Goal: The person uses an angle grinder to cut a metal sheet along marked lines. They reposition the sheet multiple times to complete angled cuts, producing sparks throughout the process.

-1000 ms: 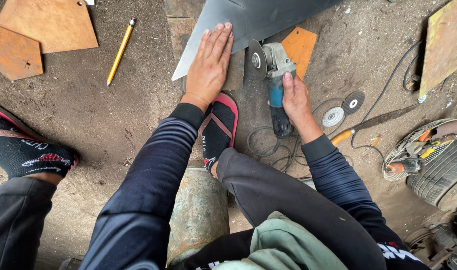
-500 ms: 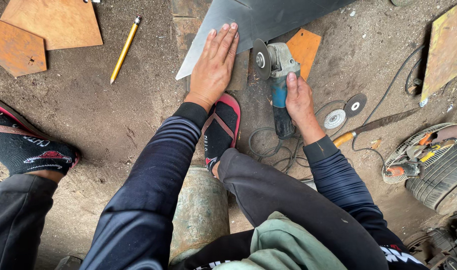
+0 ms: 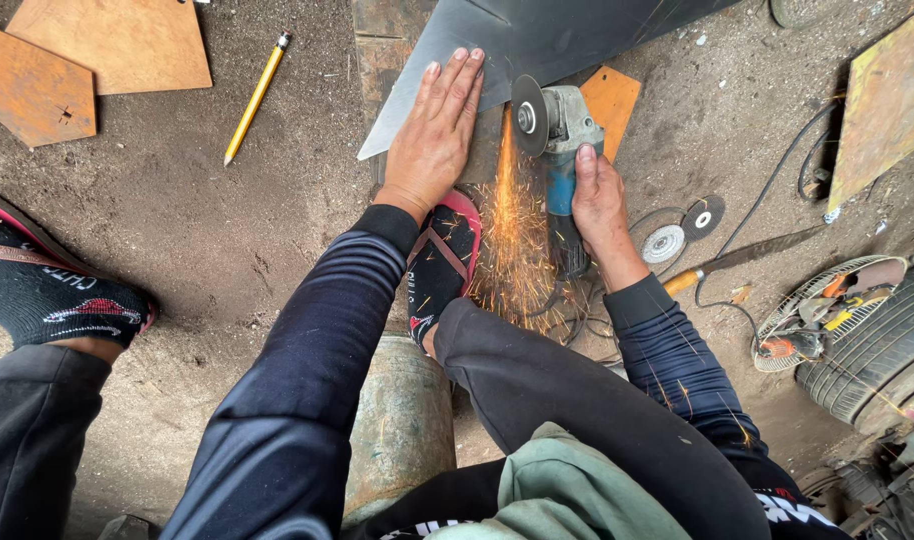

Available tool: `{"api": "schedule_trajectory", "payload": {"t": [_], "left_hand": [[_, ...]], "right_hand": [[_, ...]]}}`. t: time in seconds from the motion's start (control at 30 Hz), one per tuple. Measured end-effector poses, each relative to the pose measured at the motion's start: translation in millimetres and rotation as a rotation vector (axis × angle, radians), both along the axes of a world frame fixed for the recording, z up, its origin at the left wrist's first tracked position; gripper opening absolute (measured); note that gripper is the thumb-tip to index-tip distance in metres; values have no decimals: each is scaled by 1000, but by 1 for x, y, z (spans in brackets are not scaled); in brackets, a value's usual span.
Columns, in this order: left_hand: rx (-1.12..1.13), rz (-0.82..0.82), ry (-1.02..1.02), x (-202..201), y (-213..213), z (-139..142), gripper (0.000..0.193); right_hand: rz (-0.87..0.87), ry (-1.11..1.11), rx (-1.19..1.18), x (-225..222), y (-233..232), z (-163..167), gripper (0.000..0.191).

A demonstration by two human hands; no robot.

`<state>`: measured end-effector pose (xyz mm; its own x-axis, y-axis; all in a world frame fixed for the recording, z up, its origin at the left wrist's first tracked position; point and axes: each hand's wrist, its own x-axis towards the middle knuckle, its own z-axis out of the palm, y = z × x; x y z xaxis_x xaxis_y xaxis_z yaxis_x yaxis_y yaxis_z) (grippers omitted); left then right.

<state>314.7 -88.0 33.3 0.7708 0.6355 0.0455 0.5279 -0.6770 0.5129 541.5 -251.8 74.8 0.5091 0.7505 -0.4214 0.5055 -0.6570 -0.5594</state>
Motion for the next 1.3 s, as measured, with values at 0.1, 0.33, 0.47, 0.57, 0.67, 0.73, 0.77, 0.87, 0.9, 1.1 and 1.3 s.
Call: {"api": "schedule_trajectory", "payload": {"t": [0.1, 0.33, 0.47, 0.57, 0.67, 0.73, 0.77, 0.87, 0.9, 1.1, 1.3], "left_hand": [[-1, 6, 13, 0, 1, 1, 56], [6, 6, 10, 1, 1, 0, 57], [10, -9, 20, -1, 2, 1, 57], [26, -17, 43, -1, 3, 3, 58], [10, -13, 28, -1, 3, 4, 57], [3, -13, 23, 0, 3, 4, 57], [3, -16, 28, 0, 3, 5, 57], [24, -12, 40, 0, 3, 5, 57], [34, -6, 43, 0, 4, 6, 58], [29, -22, 57, -1, 5, 6, 58], [50, -10, 34, -2, 4, 8, 58]], "right_hand": [[-57, 84, -3, -4, 7, 7, 68], [-241, 364, -34, -17, 21, 26, 66], [-18, 80, 12, -12, 20, 22, 74], [-229, 332, -44, -12, 19, 21, 73], [-91, 208, 51, -14, 23, 23, 75], [-203, 314, -13, -15, 27, 28, 72], [-258, 369, -45, -16, 29, 30, 71], [-266, 417, -28, -18, 35, 35, 70], [-253, 411, -19, -19, 37, 35, 71], [-256, 361, -50, -21, 44, 40, 69], [-219, 361, -46, -18, 41, 37, 70]]}}
